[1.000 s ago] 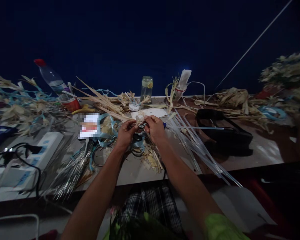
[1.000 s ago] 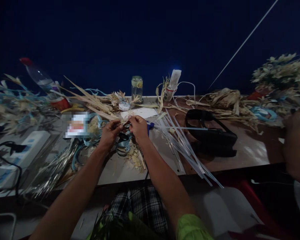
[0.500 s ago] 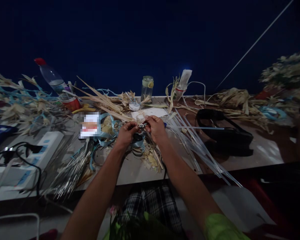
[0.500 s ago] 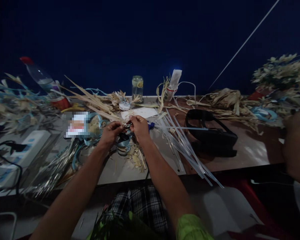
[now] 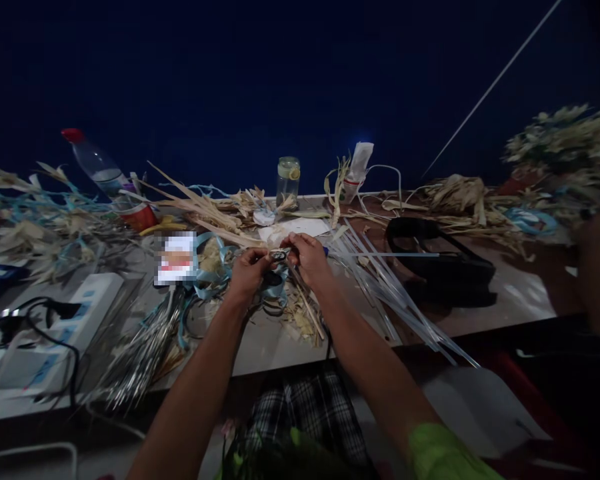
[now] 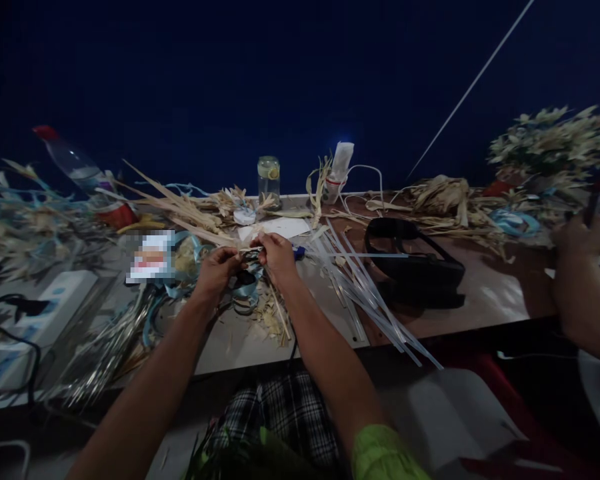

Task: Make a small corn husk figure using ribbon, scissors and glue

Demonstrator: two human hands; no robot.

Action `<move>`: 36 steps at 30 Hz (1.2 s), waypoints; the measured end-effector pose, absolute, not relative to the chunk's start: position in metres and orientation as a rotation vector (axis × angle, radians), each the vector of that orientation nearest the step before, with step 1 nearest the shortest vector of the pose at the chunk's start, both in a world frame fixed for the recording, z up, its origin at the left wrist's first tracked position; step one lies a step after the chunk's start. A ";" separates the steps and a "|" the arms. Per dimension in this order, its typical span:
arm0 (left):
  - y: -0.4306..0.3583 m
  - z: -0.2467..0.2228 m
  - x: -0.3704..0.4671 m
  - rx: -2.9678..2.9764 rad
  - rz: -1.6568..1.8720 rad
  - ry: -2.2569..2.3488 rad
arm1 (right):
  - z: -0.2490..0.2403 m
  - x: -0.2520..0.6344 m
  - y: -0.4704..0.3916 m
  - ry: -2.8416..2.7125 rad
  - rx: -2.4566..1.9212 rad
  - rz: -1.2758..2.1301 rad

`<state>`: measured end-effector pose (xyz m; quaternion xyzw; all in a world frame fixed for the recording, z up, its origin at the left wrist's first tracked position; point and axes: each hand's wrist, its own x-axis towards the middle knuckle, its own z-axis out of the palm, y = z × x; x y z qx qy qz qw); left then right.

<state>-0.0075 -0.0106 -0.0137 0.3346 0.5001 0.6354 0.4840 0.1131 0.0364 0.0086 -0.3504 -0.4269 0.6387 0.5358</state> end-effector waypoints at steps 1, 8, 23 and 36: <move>-0.011 -0.014 -0.008 0.801 1.561 1.219 | 0.009 0.113 0.037 -1.013 -0.836 1.498; -0.007 -0.016 -0.012 0.706 1.644 1.265 | 0.011 0.118 0.040 -0.968 -0.932 1.353; -0.011 -0.011 -0.012 0.728 1.627 1.208 | 0.035 0.137 0.044 -1.363 -1.182 1.224; -0.008 -0.011 -0.019 0.951 1.727 1.379 | 0.023 0.142 0.047 -2.457 -1.300 0.496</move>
